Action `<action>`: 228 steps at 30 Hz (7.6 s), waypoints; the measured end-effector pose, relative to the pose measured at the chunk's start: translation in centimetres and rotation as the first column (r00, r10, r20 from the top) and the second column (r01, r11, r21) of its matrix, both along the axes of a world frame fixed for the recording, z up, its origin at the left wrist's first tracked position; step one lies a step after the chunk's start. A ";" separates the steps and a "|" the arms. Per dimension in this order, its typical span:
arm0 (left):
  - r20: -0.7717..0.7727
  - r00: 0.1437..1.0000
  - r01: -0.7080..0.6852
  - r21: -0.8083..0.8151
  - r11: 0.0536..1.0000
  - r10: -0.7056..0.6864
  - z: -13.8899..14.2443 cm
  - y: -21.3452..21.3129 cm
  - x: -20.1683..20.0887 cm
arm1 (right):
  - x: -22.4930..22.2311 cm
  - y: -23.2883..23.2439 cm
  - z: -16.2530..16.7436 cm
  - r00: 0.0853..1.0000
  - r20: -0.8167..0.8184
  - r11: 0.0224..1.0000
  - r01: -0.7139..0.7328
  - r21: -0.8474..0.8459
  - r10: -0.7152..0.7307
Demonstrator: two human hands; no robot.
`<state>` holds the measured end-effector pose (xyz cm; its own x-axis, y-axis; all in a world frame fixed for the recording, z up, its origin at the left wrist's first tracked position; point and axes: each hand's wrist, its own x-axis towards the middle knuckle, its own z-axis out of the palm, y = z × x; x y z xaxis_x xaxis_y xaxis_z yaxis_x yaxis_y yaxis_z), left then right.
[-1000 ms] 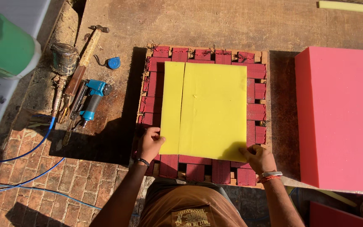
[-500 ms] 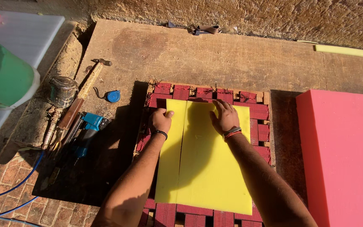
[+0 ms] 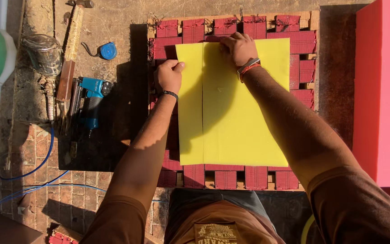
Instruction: The person cuts yellow foam sheets with a long knife, trims strips off the edges, and fits the foam onto a red woven wooden frame on the workbench. They move pink foam sheets aside, press the foam into place on the frame, and later hold a spray gun with a blue hose over the foam.
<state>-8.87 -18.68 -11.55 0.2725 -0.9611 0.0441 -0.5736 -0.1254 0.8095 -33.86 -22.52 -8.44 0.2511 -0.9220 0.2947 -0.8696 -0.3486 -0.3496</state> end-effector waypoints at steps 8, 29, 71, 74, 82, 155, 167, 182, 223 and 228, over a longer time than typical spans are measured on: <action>0.254 0.955 0.214 -0.235 0.948 -0.152 -1.1 6.0 0.0 | -3.0 10.4 0.9 1.000 -0.019 0.922 0.003 0.386 0.005; 0.120 0.898 0.419 0.063 0.906 -0.424 3.8 20.2 0.1 | -4.6 26.4 3.4 0.969 -0.248 0.912 0.109 0.395 -0.009; 0.650 0.378 0.579 0.390 0.716 -0.659 3.5 2.2 -7.6 | -5.0 8.4 3.6 0.868 -0.485 0.889 0.304 0.343 -0.110; 0.698 0.414 0.610 0.263 0.747 -0.585 4.0 2.8 -7.8 | -5.1 10.0 4.4 0.894 -0.419 0.898 0.307 0.315 -0.158; 0.585 0.458 0.615 0.335 0.714 -0.669 4.2 15.9 -8.8 | -4.1 20.8 3.6 0.906 -0.383 0.897 0.310 0.316 -0.179; -0.107 0.282 0.916 0.326 0.234 -0.954 13.8 36.3 -22.2 | -12.0 59.1 4.6 0.022 0.448 0.343 0.676 0.652 -0.894; -0.277 0.458 0.873 0.321 0.368 -0.844 13.6 36.1 -45.7 | -48.1 51.6 2.6 -0.114 0.320 0.257 0.374 0.891 -0.941; 0.395 0.121 0.561 0.730 0.391 -0.911 14.2 37.1 -58.9 | -55.1 53.5 0.4 -0.287 0.427 0.367 0.240 0.899 -0.858; 0.582 0.518 0.488 0.400 0.775 -0.627 6.3 26.1 -58.4 | -86.2 45.2 -2.8 0.237 -0.300 0.035 0.834 0.551 -0.924; 0.527 0.340 0.454 0.633 0.627 -0.778 6.4 27.5 -62.2 | -87.1 45.2 -2.7 0.148 -0.026 0.077 0.651 0.756 -0.989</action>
<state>-71.05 8.82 -5.12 -0.3801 -0.8139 -0.4395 -0.9187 0.3875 0.0769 -120.94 22.67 -11.11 -0.7824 -0.3570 -0.5103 -0.0946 0.8780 -0.4693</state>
